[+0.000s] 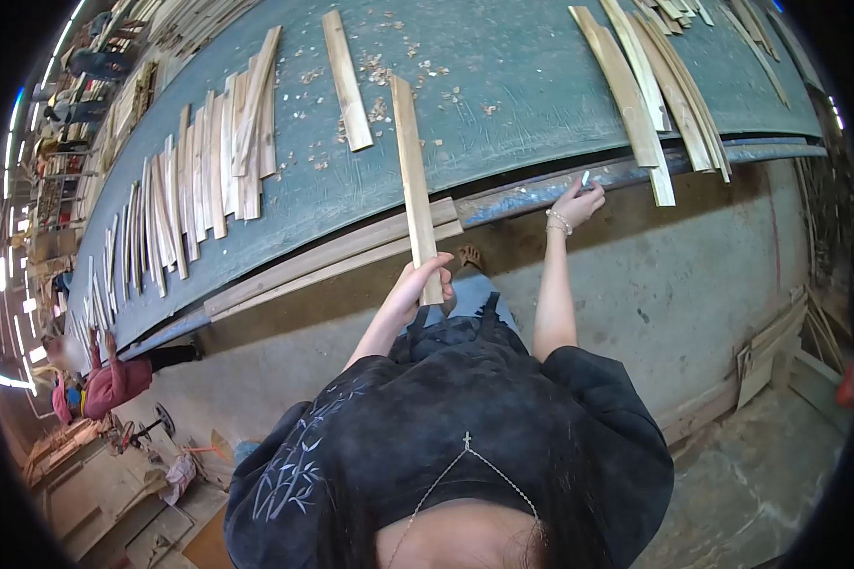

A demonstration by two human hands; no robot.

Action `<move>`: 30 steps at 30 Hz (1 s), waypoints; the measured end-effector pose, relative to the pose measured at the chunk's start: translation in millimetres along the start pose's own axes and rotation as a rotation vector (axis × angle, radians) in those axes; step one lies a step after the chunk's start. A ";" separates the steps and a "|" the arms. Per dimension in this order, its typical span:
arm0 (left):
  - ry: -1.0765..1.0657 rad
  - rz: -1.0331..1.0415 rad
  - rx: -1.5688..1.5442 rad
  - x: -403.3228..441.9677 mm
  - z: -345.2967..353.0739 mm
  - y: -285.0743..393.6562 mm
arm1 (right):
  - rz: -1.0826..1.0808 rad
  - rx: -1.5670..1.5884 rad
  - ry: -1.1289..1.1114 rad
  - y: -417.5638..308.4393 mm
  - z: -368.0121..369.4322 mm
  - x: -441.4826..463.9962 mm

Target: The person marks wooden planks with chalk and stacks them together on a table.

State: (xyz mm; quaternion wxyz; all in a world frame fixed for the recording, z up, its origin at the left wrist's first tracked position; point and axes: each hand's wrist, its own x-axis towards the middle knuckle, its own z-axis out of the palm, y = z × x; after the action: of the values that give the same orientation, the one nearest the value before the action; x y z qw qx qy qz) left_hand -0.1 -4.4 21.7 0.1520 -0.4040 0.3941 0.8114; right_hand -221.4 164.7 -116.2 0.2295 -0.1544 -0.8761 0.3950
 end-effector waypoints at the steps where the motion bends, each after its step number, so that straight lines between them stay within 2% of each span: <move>1: -0.004 -0.001 0.000 0.3 -0.1 0.1 | 0.030 0.059 0.033 0.4 1.9 -0.3; 2: 0.004 -0.014 0.012 -0.7 -0.7 1.6 | 0.029 0.061 0.030 0.6 1.0 0.0; 5: 0.024 -0.005 0.009 -5.4 -5.3 4.4 | -0.150 -0.100 0.227 -19.5 -9.4 -7.3; 6: 0.013 0.001 0.007 -6.3 -5.7 5.3 | -0.080 0.004 0.154 -44.9 -19.5 -16.7; 8: 0.019 0.011 0.015 -8.5 -8.9 4.4 | -0.063 0.361 -0.137 -85.3 -23.5 -47.5; 10: -0.067 -0.013 -0.067 -7.1 -14.5 0.4 | -0.163 0.449 -0.530 -117.3 -3.4 -78.5; 12: -0.043 -0.002 -0.041 -11.3 -12.5 5.8 | -0.087 0.542 -0.847 -157.7 25.3 -100.6; 14: -0.090 0.002 -0.102 -14.3 -16.1 7.9 | -0.271 0.508 -0.954 -176.3 62.8 -111.9; 15: -0.092 0.007 -0.112 -14.0 -16.8 8.4 | -0.280 0.516 -0.961 -181.7 74.2 -113.9; 17: -0.107 0.013 -0.120 -14.3 -19.0 11.0 | -0.475 0.298 -0.808 -183.2 88.3 -117.7; 20: -0.138 0.011 -0.148 -14.8 -19.3 14.6 | -0.612 0.290 -0.830 -183.1 52.6 -130.3; 22: -0.156 -0.011 -0.190 -15.4 -20.3 12.8 | -0.628 0.235 -0.882 -180.3 19.9 -135.2; 24: -0.188 -0.036 -0.262 -10.1 -18.1 8.2 | -0.589 0.198 -1.051 -184.9 -12.3 -132.2; 26: -0.208 -0.050 -0.318 -11.5 -17.0 8.5 | -0.284 0.317 -1.120 -185.4 -36.1 -121.4; 27: -0.254 -0.036 -0.300 -8.1 -17.6 6.3 | -0.053 0.535 -1.066 -161.2 -26.0 -118.5; 28: -0.259 -0.024 -0.306 -6.4 -14.2 10.5 | 0.169 0.581 -1.147 -155.8 -25.7 -111.5; 30: -0.330 0.022 0.158 -8.4 -10.9 20.0 | 0.735 0.707 -1.445 -153.7 -33.7 -108.3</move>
State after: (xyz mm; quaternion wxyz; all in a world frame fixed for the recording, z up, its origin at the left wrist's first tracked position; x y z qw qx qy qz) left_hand -0.3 -25.0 34.7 0.2371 -0.2481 0.4308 0.8347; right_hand -125.7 38.4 -9.6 -0.4875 -0.0590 -0.5286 0.6924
